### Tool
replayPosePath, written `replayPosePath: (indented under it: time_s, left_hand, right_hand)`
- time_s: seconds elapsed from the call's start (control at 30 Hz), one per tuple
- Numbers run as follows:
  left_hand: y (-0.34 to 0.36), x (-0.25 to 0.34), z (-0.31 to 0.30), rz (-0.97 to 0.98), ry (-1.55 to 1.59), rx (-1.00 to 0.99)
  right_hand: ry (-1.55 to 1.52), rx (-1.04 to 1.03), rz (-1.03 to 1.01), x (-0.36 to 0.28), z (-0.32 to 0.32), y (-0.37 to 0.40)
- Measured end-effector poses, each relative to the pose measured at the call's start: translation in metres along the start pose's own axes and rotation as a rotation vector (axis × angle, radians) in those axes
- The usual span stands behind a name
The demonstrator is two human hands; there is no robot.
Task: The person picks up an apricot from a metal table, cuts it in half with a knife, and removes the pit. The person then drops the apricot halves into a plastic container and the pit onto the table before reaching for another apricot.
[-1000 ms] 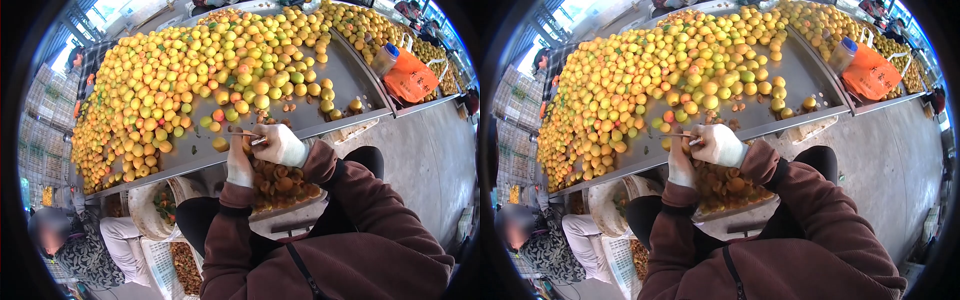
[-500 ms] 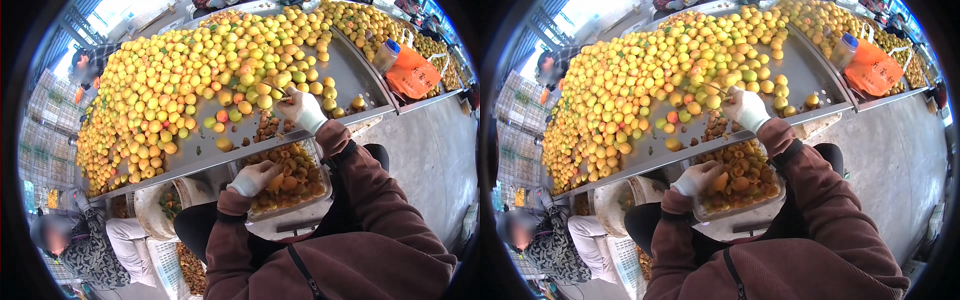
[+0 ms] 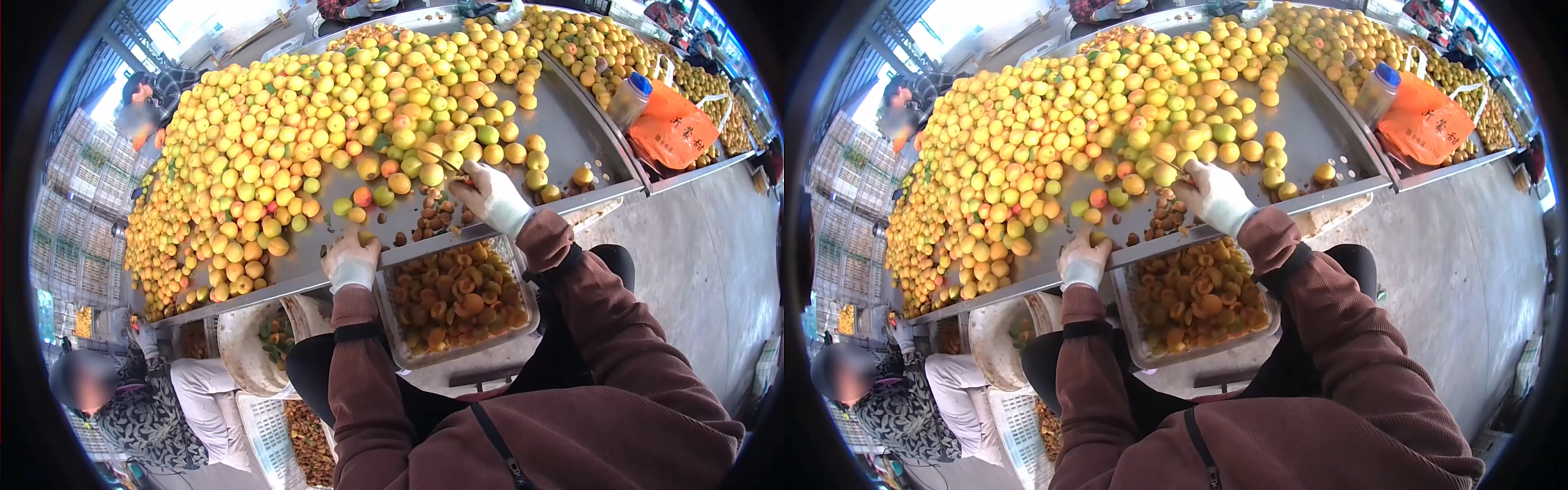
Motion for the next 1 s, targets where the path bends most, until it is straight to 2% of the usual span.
replayPosePath:
  time_s: [0.07,0.1,0.13,0.17,0.2,0.27,0.3,0.33,0.4,0.43,0.47,0.53,0.57,0.6,0.67,0.7,0.73,0.77,0.8,0.83,0.87,0.93,1.0]
  left_hand:
    - [-0.006,0.001,0.007,0.106,0.029,0.075]
    - [-0.007,0.002,0.012,0.114,0.030,0.081]
    - [-0.005,0.007,0.009,0.142,0.441,0.088]
    - [-0.004,0.013,0.006,0.171,0.850,0.086]
    - [-0.001,0.020,0.004,0.186,0.847,0.087]
    - [0.017,0.040,-0.017,-0.109,1.534,-0.205]
    - [0.022,0.041,-0.021,-0.160,1.596,-0.366]
    - [0.024,0.043,-0.021,-0.159,1.596,-0.361]
    - [0.031,0.054,-0.018,-0.131,1.841,-0.457]
    - [0.032,0.058,-0.019,-0.126,1.842,-0.475]
    - [0.034,0.062,-0.021,-0.123,1.840,-0.477]
    - [0.037,0.068,-0.029,-0.061,1.911,-0.493]
    - [0.033,0.064,-0.023,-0.065,1.914,-0.487]
    - [0.026,0.059,-0.011,-0.011,1.895,-0.541]
    - [0.023,0.062,-0.014,0.044,1.870,-0.598]
    - [0.024,0.066,-0.014,-0.086,1.910,-0.595]
    - [0.026,0.068,-0.015,-0.219,1.946,-0.591]
    - [0.023,0.064,-0.006,-0.221,1.947,-0.594]
    - [0.017,0.058,0.009,-0.113,2.048,-0.614]
    - [0.017,0.061,-0.001,-0.001,2.146,-0.629]
    - [0.020,0.064,-0.007,-0.003,2.147,-0.627]
    - [0.028,0.074,-0.023,-0.165,2.159,-0.592]
    - [0.030,0.075,-0.028,-0.135,2.153,-0.615]
  right_hand:
    - [0.009,0.015,-0.004,-0.010,-0.004,0.002]
    - [-0.055,0.002,0.107,-0.014,-0.008,0.003]
    - [-0.123,-0.008,0.214,-0.016,-0.011,0.003]
    - [-0.095,0.003,0.208,-0.011,-0.011,0.002]
    - [-0.097,0.017,0.205,-0.007,-0.010,0.001]
    - [-0.106,0.024,0.232,-0.013,-0.010,0.001]
    - [-0.446,-0.094,0.410,-0.024,-0.011,0.006]
    - [-0.638,-0.132,0.404,-0.029,-0.005,0.013]
    - [-0.613,-0.228,0.229,-0.042,0.003,0.021]
    - [-0.410,-0.246,0.359,-0.037,0.009,0.020]
    - [-0.411,-0.243,0.359,-0.029,0.017,0.022]
    - [-0.539,-0.136,0.169,-0.020,0.030,0.027]
    - [-0.635,-0.264,0.410,-0.043,0.016,0.029]
    - [-0.635,-0.270,0.410,-0.043,0.018,0.030]
    - [-0.659,-0.326,0.294,-0.043,0.022,0.034]
    - [-0.385,-0.236,0.094,-0.041,0.029,0.033]
    - [-0.384,-0.235,0.097,-0.038,0.033,0.035]
    - [-0.388,-0.224,0.054,-0.037,0.036,0.037]
    - [-0.392,-0.214,0.009,-0.038,0.038,0.038]
    - [-0.396,-0.229,0.029,-0.045,0.036,0.038]
    - [-0.396,-0.232,0.029,-0.044,0.038,0.038]
    - [-0.462,-0.287,0.051,-0.043,0.042,0.038]
    - [-0.451,-0.273,0.079,-0.049,0.041,0.039]
Point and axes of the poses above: each hand's wrist, its own y-axis away from the middle knuckle, its own z-axis out of the palm, x = y × z, the point moved 2 cm from there along -y, towards the middle knuckle, and after that the axes turned 10 degrees about -y, right-handed, at the moved point
